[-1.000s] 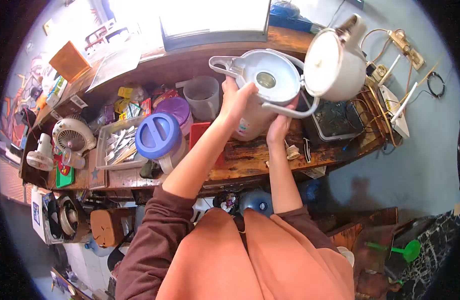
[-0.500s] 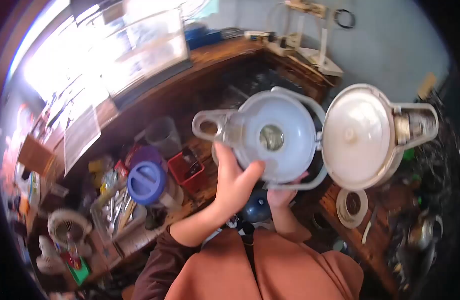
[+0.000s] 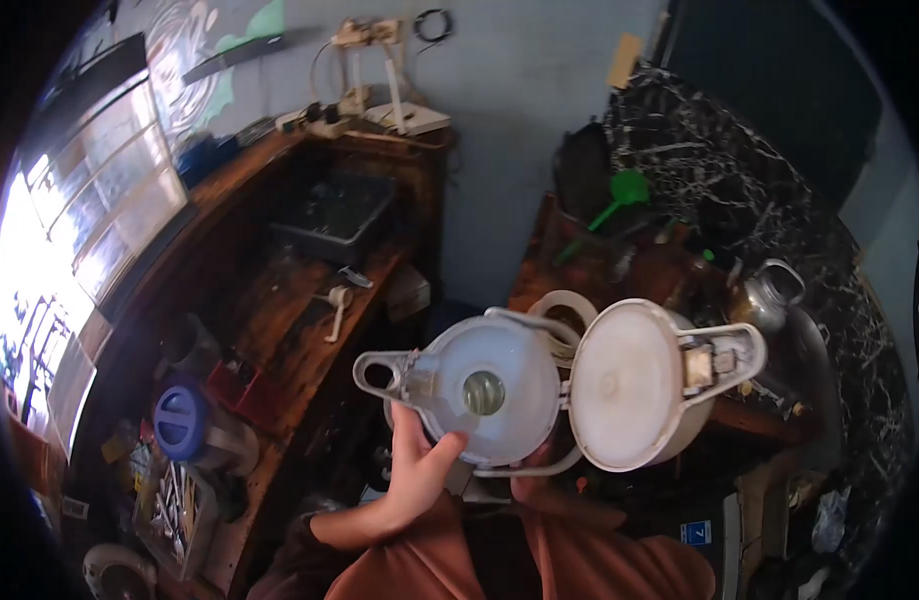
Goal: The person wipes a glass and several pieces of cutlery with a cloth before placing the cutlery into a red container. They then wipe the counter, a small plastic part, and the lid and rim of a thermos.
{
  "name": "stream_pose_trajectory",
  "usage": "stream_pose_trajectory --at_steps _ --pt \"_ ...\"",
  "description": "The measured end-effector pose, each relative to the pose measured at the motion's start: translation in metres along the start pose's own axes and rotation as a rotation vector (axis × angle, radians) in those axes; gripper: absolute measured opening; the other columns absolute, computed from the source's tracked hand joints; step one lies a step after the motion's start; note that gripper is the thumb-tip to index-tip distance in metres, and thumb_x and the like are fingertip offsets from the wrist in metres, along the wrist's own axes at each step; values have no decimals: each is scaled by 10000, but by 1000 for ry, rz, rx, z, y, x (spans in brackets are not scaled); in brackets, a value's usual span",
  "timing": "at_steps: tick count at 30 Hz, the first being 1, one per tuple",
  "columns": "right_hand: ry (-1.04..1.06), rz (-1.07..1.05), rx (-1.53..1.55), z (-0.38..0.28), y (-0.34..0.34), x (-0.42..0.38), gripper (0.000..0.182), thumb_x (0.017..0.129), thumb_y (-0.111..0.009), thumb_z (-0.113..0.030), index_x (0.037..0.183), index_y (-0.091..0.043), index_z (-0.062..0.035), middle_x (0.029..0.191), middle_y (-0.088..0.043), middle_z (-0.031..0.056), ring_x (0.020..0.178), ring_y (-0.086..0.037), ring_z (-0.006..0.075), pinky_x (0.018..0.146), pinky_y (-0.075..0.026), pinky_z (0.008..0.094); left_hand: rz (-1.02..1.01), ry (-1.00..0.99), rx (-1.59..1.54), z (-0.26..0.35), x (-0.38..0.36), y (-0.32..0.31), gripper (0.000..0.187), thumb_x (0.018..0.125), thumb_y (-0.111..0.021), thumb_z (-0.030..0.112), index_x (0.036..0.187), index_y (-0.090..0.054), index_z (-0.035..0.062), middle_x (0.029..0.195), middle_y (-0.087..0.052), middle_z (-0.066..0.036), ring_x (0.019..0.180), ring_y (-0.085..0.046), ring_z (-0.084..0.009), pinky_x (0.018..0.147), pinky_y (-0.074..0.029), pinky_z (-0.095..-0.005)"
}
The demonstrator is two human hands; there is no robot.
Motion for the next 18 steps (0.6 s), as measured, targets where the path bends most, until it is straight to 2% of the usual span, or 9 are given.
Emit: stream_pose_trajectory --at_steps 2,4,12,16,18 --pt "-62 -25 3 7 29 -27 688 833 -452 -351 1316 -101 -8 1344 -190 161 1226 -228 258 1009 -175 395 23 131 -48 -19 -15 -20 741 632 -476 -56 1288 -134 -9 1241 -282 -101 1174 -281 -199 980 -205 -314" --pt "-158 -36 13 10 52 -72 697 829 -459 -347 1318 -95 -9 1344 -190 161 1227 -225 258 1009 -173 395 -28 208 -60 -29 -25 -44 705 639 -464 -90 1274 -170 1 1193 -338 -91 1131 -327 -185 959 -245 -294" --pt "-387 45 41 -11 102 -158 735 814 -490 -335 1325 -70 -13 1345 -188 165 1233 -214 256 1009 -166 396 -371 434 -33 -59 -41 -124 694 639 -464 -69 1268 -180 1 1186 -349 -100 1117 -344 -188 953 -255 -294" --pt "-536 232 -21 -34 122 -213 751 808 -501 -330 1327 -61 -14 1346 -187 166 1235 -209 255 1010 -164 396 -586 535 -56 -79 -51 -158 703 629 -467 -71 1267 -181 -1 1181 -356 -104 1113 -351 -191 949 -260 -294" --pt "-645 223 -48 -26 118 -241 806 798 -531 -307 1328 1 -13 1359 -151 159 1257 -144 271 1018 -144 400 -672 600 -71 -84 -54 -173 707 626 -474 -65 1267 -182 -1 1183 -356 -108 1117 -351 -195 947 -263 -291"
Point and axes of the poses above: each hand's wrist, its own x-axis towards the middle knuckle, its own y-axis out of the back of the hand, z = x × y, the point moved 8 cm from there along x, towards the middle knuckle
